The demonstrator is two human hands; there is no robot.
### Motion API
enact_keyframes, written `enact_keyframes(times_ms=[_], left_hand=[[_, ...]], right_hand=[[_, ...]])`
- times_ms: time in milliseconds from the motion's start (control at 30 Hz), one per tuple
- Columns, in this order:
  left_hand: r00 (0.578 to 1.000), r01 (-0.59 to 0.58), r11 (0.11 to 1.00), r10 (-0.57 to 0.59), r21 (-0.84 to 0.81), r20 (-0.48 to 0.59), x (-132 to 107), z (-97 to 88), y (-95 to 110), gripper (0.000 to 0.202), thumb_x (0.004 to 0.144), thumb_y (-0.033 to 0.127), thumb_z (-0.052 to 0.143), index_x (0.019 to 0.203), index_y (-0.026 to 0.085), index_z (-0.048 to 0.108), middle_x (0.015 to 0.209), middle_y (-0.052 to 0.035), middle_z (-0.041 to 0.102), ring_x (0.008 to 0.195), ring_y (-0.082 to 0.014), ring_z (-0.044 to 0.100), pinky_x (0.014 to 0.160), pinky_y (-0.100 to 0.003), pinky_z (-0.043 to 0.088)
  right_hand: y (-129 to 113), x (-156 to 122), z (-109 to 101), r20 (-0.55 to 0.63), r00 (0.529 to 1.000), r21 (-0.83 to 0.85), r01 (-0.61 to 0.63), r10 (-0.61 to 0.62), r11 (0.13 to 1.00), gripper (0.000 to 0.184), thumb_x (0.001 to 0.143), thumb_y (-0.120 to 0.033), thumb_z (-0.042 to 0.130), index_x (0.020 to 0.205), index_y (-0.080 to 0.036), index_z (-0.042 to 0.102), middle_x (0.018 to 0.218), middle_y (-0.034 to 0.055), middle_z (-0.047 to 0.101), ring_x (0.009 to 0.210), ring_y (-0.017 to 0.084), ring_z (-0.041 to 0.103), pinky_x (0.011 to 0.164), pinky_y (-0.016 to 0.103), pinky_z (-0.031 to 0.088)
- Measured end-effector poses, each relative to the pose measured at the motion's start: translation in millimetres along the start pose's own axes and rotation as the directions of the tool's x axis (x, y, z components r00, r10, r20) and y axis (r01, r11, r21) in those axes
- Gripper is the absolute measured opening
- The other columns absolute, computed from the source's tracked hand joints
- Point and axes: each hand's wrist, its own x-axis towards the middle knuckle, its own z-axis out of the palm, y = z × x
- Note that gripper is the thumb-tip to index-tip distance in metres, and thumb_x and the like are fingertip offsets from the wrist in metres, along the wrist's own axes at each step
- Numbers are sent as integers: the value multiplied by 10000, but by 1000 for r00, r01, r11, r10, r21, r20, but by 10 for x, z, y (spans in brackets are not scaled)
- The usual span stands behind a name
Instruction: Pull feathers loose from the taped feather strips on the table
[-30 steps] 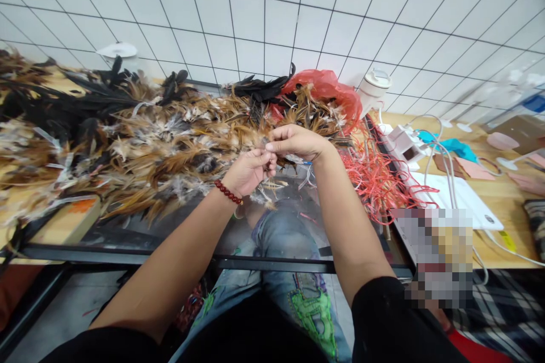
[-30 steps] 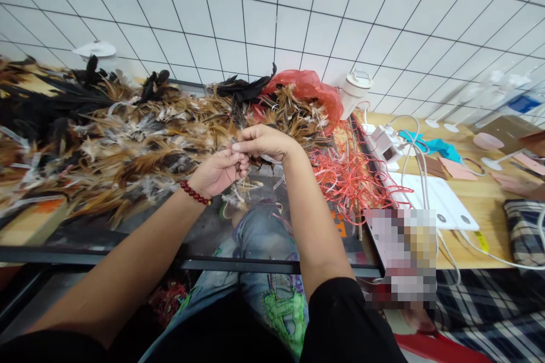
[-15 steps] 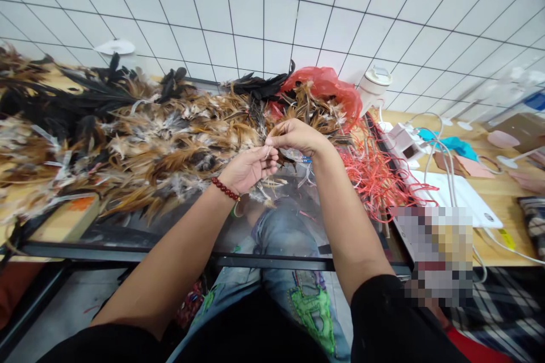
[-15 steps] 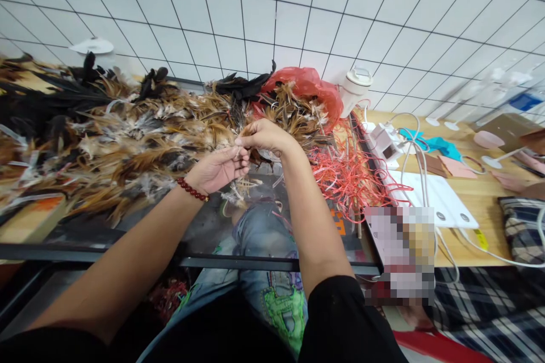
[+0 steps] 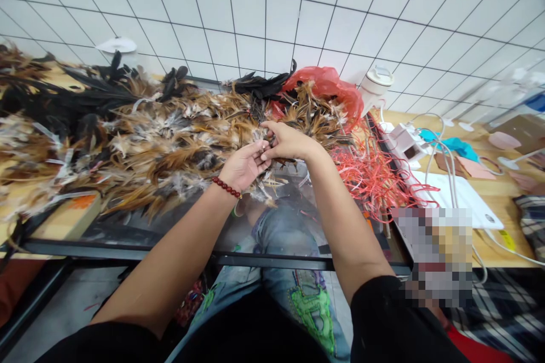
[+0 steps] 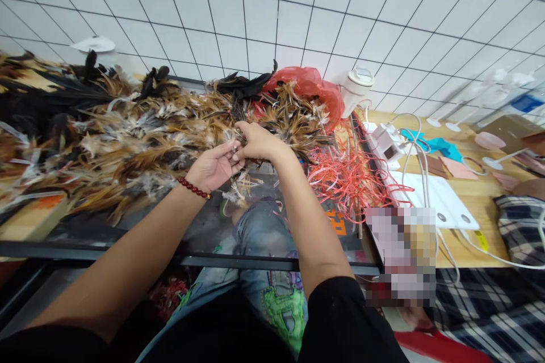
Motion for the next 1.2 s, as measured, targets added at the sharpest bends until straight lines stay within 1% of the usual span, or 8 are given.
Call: enact_keyframes(times_ms=[267, 467, 600, 667, 733, 900, 1100, 1200], left_hand=[[1000, -11, 1000, 11, 13, 19, -7, -4, 1, 95, 779, 190, 676, 848, 126, 663, 656, -2, 603, 627, -94, 585, 679, -242, 509], [998, -57, 998, 57, 7, 37, -3, -18, 4, 58, 780, 163, 669, 825, 130, 657, 654, 8, 599, 577, -71, 550, 639, -220, 502], [995, -90, 995, 88, 43, 39, 8, -25, -8, 50, 782, 151, 671, 809, 121, 640, 676, -13, 618, 623, -91, 587, 638, -225, 506], [992, -121, 990, 117, 79, 49, 6, -23, -16, 61, 777, 150, 680, 776, 124, 625, 691, -25, 633, 627, -96, 593, 636, -229, 506], [990, -122, 986, 113, 113, 82, -2, -21, -26, 91, 768, 151, 690, 734, 123, 610, 686, -33, 637, 629, -105, 602, 643, -241, 513], [970, -82, 983, 42, 164, 238, -20, -23, -52, 73, 770, 134, 673, 714, 99, 641, 699, -54, 642, 634, -117, 610, 642, -255, 521], [965, 61, 992, -86, 107, 248, -36, -13, -29, 108, 842, 178, 606, 844, 98, 678, 852, -105, 693, 745, -157, 657, 720, -304, 545], [966, 104, 990, -124, 95, 229, -36, -10, -20, 151, 860, 234, 606, 840, 100, 671, 811, -92, 680, 720, -148, 649, 695, -293, 545]], right_hand=[[-20, -9, 21, -16, 999, 98, 45, -43, 994, 630, 724, -144, 681, 1316, -131, 464, 1049, 71, 589, 853, 145, 565, 810, 289, 486], [-10, 16, 36, -38, 999, 185, 39, -33, 982, 746, 636, -132, 755, 1320, -148, 459, 1070, 56, 589, 816, 121, 570, 774, 262, 495], [-3, -32, -80, 51, 998, 337, 21, -41, 941, 401, 710, -118, 671, 1105, -120, 600, 923, 17, 627, 752, 94, 560, 751, 241, 484], [12, -75, -133, 161, 982, 467, 8, -95, 884, 191, 749, -158, 652, 936, -124, 640, 805, -7, 631, 706, 84, 552, 700, 216, 474], [26, -112, -154, 217, 966, 592, -14, -143, 806, 114, 776, -227, 654, 838, -133, 634, 721, -20, 617, 639, 73, 531, 617, 192, 451], [44, -102, -101, 178, 981, 732, -80, -77, 676, 270, 715, -328, 753, 674, -135, 570, 553, -47, 538, 501, 48, 451, 473, 165, 358], [89, -40, -64, 82, 996, 735, -92, 47, 671, 318, 676, -289, 784, 598, -140, 514, 499, -66, 495, 460, 33, 395, 445, 164, 290], [65, -45, -62, 79, 996, 704, -91, 49, 704, 312, 683, -285, 775, 604, -146, 507, 511, -69, 483, 475, 41, 402, 474, 176, 309]])
